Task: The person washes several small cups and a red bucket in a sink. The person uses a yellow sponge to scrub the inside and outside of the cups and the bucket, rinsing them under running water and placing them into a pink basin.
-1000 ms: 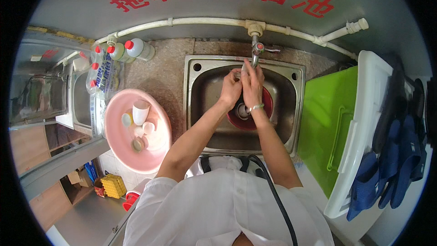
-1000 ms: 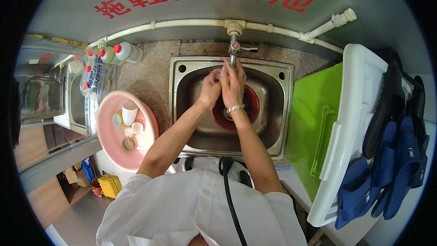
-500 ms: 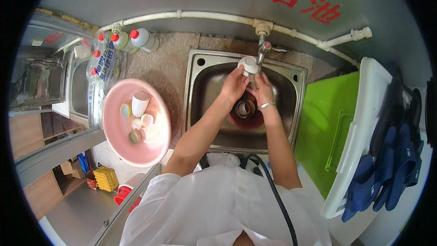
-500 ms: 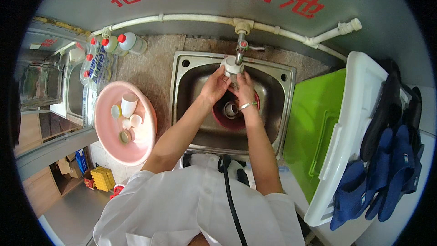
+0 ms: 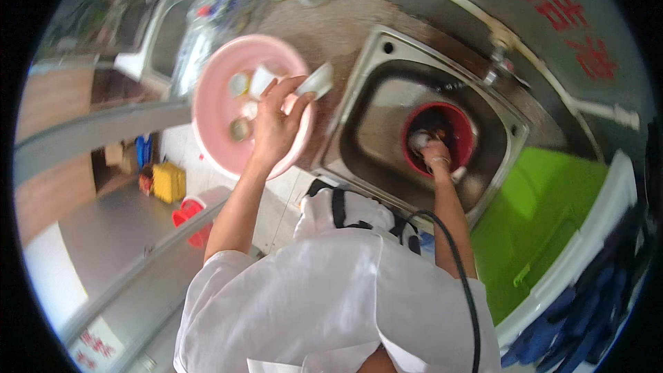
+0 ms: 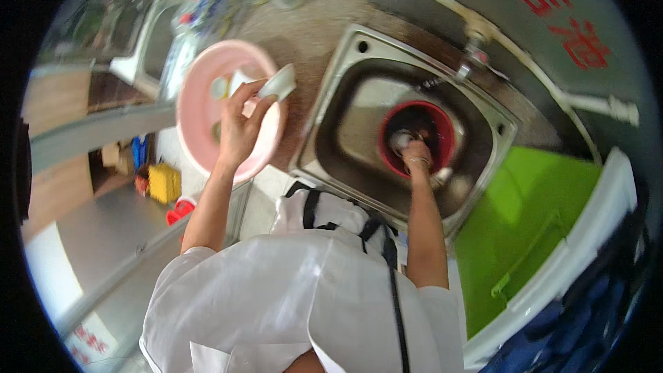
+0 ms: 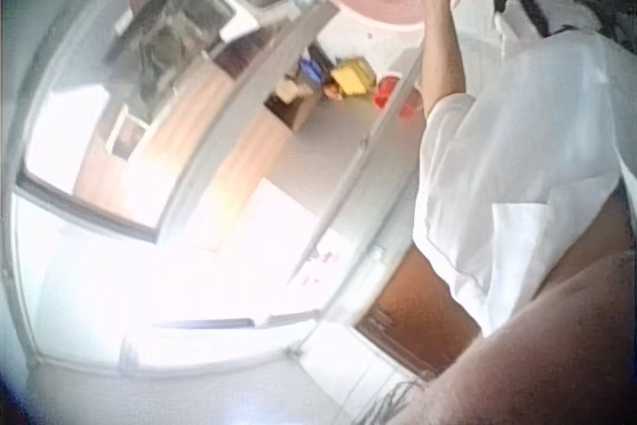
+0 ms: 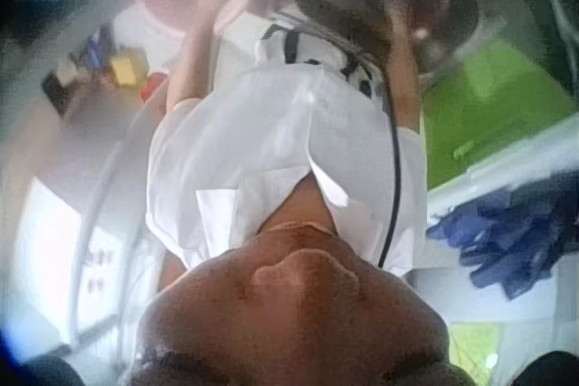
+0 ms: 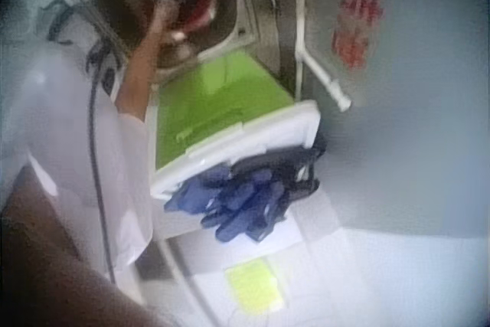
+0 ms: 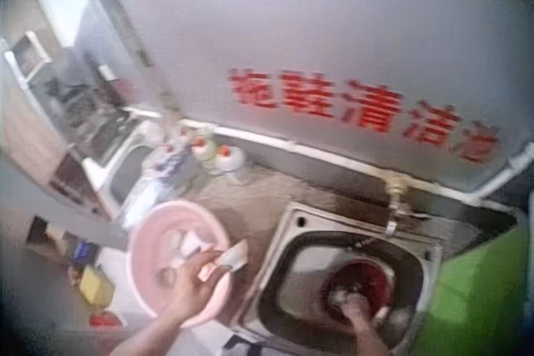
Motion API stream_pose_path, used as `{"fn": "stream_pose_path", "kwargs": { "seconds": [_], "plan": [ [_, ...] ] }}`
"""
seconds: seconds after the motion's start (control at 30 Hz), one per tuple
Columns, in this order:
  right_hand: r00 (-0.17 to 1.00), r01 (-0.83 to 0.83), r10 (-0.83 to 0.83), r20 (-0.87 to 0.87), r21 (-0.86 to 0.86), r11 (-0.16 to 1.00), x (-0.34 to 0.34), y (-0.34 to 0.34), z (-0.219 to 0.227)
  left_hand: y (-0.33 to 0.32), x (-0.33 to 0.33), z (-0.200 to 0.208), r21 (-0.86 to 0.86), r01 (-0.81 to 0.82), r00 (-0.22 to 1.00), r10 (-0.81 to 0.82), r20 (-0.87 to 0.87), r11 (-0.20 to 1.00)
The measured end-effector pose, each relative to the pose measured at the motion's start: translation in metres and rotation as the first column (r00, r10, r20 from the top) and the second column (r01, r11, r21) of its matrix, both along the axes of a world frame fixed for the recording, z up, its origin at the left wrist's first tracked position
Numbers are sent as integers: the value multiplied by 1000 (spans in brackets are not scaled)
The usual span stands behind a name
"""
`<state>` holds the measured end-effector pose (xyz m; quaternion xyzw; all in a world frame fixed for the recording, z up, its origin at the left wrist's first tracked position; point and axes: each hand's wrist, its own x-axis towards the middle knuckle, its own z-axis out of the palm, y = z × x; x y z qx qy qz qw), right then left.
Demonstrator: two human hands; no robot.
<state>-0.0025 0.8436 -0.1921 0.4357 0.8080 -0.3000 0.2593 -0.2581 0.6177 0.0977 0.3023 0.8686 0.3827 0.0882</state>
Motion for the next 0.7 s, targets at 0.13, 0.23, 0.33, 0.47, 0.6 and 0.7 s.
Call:
{"fn": "stream_pose_path", "kwargs": {
  "seconds": [0.13, 0.23, 0.33, 0.47, 0.6, 0.7],
  "plan": [
    [990, -46, 58, -132, 94, 995, 14, 3, -28, -94, -17, -3, -160, -172, 981, 183, 57, 972],
    [940, 200, -251, -230, -223, 954, 39, 27, -102, -124, -10, -13, -257, -30, 997, 48, 66, 966],
    [786, 481, -619, -3, -626, 614, 9, 39, 15, -142, 8, -42, -408, 67, 998, -59, 31, 911],
    [519, 445, -852, 63, -871, 207, 30, 64, 47, -140, 4, -83, -447, 181, 976, -217, -31, 876],
    [428, 352, -902, -55, -909, 223, 20, 68, 104, -138, -1, -81, -497, 257, 966, -231, 115, 829],
    [326, 165, -931, -165, -959, 228, 9, 76, 109, -139, -8, -78, -455, 355, 931, -268, 247, 817]
  ]
}}
